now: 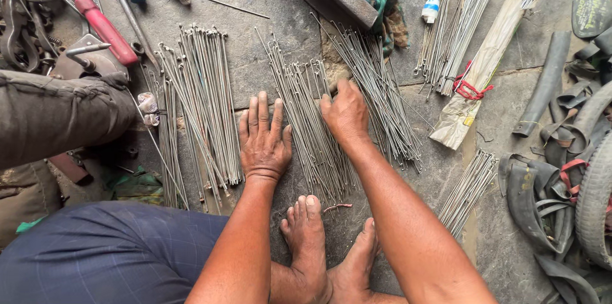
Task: The person sits on the floor and sorts bicycle spokes by picking them up from piles and grouping them together.
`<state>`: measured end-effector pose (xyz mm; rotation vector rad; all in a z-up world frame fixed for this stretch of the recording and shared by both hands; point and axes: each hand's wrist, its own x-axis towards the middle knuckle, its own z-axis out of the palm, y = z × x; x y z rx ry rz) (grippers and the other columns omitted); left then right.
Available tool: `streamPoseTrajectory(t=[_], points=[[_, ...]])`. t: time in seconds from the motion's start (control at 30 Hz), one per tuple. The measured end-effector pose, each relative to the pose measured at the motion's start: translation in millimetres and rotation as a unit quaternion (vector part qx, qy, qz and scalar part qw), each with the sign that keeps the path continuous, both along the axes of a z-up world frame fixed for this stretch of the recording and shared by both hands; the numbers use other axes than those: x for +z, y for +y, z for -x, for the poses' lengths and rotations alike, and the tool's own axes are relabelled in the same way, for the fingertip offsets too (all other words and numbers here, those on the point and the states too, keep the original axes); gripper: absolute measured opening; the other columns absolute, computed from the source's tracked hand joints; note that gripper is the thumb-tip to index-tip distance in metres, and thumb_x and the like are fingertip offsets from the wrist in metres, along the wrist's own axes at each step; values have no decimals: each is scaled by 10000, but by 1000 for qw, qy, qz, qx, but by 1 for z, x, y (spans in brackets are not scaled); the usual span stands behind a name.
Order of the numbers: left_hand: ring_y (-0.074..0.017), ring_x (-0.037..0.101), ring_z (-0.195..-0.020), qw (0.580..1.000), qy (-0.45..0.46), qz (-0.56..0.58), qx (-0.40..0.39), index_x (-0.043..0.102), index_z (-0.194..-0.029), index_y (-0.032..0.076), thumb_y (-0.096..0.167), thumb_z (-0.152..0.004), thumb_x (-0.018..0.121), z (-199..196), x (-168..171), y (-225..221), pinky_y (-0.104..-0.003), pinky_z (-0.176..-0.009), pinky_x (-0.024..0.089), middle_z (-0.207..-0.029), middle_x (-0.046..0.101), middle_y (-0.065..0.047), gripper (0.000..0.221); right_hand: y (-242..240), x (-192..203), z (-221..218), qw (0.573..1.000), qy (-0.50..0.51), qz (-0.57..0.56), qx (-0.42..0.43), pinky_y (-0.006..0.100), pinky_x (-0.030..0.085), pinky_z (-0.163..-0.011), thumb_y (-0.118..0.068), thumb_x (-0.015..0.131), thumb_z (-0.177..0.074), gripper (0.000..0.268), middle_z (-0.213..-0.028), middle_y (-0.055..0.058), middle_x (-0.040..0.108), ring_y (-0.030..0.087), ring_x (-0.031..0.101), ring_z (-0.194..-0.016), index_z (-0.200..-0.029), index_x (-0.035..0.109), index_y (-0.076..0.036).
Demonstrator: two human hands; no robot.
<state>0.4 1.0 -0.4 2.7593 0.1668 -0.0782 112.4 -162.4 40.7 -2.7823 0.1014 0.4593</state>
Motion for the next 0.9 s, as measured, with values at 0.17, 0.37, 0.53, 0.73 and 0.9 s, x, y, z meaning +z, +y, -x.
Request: streamPoseTrajectory(t=[0.17,0.37,0.53,0.73,0.9], points=[[-259,162,-1580,1000,15,-21,-6,332,-1618,222,457,-1065,368,-1,2,0,-439,-1289,86,-1711,196,-105,602,3,-5,2,999,6,-2,-34,414,539,-770,-193,730,-880,221,-984,80,621,206,636,-890,-1020,621,-62],[-257,164,-1576,999,13,-31,-6,331,-1621,217,451,-1064,372,-1,3,-1,-433,-1287,81,-1709,203,-105,606,11,0,0,998,28,3,-53,399,535,-705,-206,706,-897,238,-981,90,607,210,629,-845,-1049,603,-55],[-259,170,-1577,999,15,-29,-7,332,-1619,214,447,-1058,383,-3,3,-1,-438,-1284,84,-1708,201,-109,609,11,-6,-6,998,-34,37,-33,389,526,-677,-151,701,-868,244,-941,116,608,218,627,-805,-1050,596,-27],[-274,182,-1577,1000,0,-22,-5,341,-1620,198,433,-1055,404,-2,2,0,-447,-1282,87,-1706,215,-123,614,13,5,-2,997,10,-9,-70,391,523,-718,-164,704,-864,221,-917,100,627,216,626,-828,-1010,606,-29],[-297,209,-1574,1000,-17,-18,-6,371,-1608,176,408,-1047,446,-1,6,1,-457,-1277,101,-1699,247,-143,611,35,13,27,998,-13,-62,-22,408,516,-683,-237,714,-914,310,-984,119,609,227,620,-842,-1112,580,-39]])
